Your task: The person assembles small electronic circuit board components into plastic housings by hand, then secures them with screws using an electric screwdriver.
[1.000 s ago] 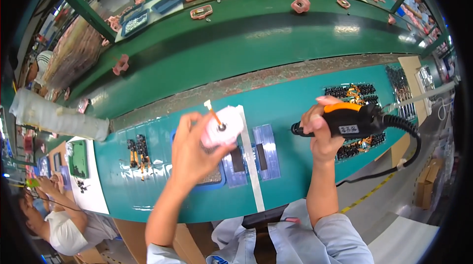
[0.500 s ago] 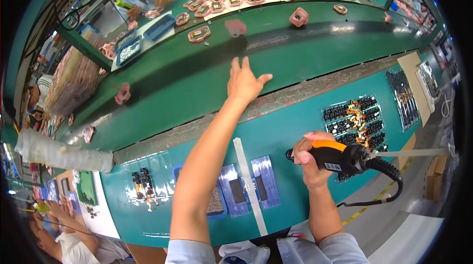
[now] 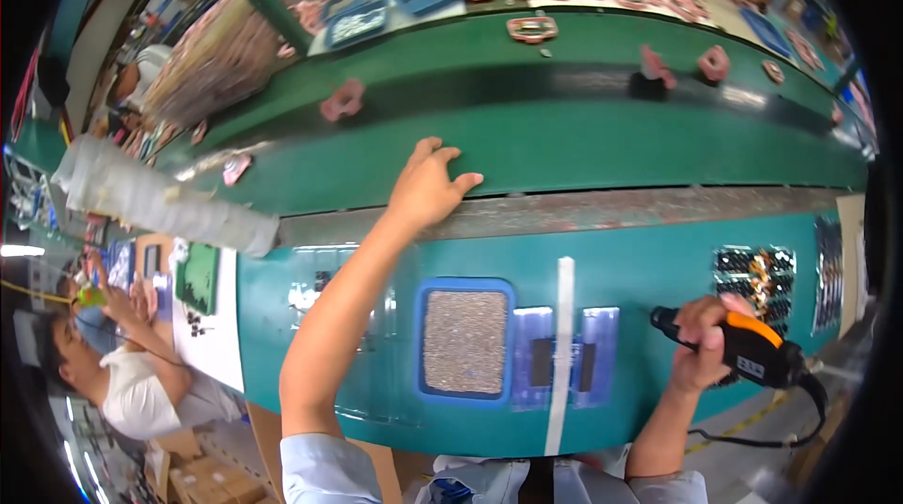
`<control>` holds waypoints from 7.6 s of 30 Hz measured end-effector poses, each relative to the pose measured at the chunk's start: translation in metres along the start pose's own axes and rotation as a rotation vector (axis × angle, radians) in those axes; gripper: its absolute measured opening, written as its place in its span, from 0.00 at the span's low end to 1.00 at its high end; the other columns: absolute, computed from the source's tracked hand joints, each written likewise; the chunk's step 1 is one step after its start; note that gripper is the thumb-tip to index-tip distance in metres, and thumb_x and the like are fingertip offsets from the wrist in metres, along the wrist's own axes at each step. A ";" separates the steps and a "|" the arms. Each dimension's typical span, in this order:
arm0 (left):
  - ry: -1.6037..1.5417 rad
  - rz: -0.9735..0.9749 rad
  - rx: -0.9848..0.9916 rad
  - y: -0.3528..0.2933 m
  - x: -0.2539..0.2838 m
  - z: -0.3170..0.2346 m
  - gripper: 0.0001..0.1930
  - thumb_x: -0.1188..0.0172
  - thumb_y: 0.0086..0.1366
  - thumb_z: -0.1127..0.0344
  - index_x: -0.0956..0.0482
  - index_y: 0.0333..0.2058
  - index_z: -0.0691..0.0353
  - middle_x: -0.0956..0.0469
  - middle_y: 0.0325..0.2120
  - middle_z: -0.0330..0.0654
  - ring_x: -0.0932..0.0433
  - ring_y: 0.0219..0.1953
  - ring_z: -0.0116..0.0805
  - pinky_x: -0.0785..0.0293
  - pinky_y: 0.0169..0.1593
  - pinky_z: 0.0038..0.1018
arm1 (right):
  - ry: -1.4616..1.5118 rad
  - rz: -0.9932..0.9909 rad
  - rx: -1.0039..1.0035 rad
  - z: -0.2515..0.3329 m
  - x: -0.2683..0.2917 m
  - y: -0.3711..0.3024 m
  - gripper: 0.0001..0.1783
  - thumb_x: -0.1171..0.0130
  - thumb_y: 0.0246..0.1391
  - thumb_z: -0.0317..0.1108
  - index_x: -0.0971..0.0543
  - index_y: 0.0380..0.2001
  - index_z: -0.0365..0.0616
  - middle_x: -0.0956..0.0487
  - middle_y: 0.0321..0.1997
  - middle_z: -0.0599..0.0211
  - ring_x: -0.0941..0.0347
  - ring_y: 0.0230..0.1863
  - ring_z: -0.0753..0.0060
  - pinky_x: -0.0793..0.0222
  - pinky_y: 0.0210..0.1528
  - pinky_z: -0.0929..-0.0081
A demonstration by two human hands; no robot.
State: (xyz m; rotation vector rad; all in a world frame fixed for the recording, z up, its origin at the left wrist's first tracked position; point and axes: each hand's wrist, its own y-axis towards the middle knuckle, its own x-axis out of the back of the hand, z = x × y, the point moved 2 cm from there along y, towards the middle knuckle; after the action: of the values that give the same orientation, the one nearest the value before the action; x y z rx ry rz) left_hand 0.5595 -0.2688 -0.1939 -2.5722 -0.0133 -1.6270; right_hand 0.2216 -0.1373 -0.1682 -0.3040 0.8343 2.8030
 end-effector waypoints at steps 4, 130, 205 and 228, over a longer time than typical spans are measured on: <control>0.121 -0.193 -0.082 0.007 0.005 0.031 0.24 0.38 0.55 0.58 0.26 0.47 0.67 0.34 0.50 0.52 0.29 0.49 0.49 0.31 0.53 0.35 | -0.031 0.023 0.041 -0.007 0.005 -0.004 0.23 0.43 0.53 0.44 0.33 0.47 0.42 0.37 0.16 0.77 0.42 0.19 0.81 0.43 0.25 0.81; 0.096 0.686 0.264 -0.422 -0.169 0.104 0.22 0.52 0.63 0.53 0.22 0.43 0.65 0.21 0.40 0.48 0.24 0.43 0.49 0.30 0.48 0.34 | -0.036 -0.148 -0.384 0.017 0.045 -0.142 0.10 0.44 0.53 0.24 0.26 0.41 0.37 0.25 0.41 0.63 0.28 0.39 0.74 0.32 0.43 0.80; -1.479 0.048 0.218 -0.007 0.055 0.018 0.25 0.48 0.60 0.57 0.36 0.53 0.62 0.30 0.43 0.60 0.23 0.34 0.49 0.21 0.29 0.34 | -0.292 -0.033 -0.437 0.013 0.038 -0.140 0.06 0.44 0.50 0.20 0.23 0.34 0.34 0.22 0.32 0.62 0.27 0.29 0.74 0.30 0.35 0.82; -1.878 0.245 -0.104 -0.246 -0.008 -0.090 0.31 0.52 0.62 0.62 0.48 0.62 0.62 0.37 0.55 0.59 0.27 0.48 0.57 0.19 0.38 0.45 | -0.072 -0.066 -0.429 0.031 0.039 -0.126 0.07 0.47 0.53 0.21 0.25 0.36 0.37 0.26 0.37 0.67 0.31 0.33 0.76 0.32 0.40 0.81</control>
State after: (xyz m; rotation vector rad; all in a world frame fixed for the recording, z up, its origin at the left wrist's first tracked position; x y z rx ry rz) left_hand 0.4600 -0.0317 -0.1435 -2.8259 0.2155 1.1400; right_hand 0.2111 -0.0115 -0.2178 -0.2841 0.1960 2.8860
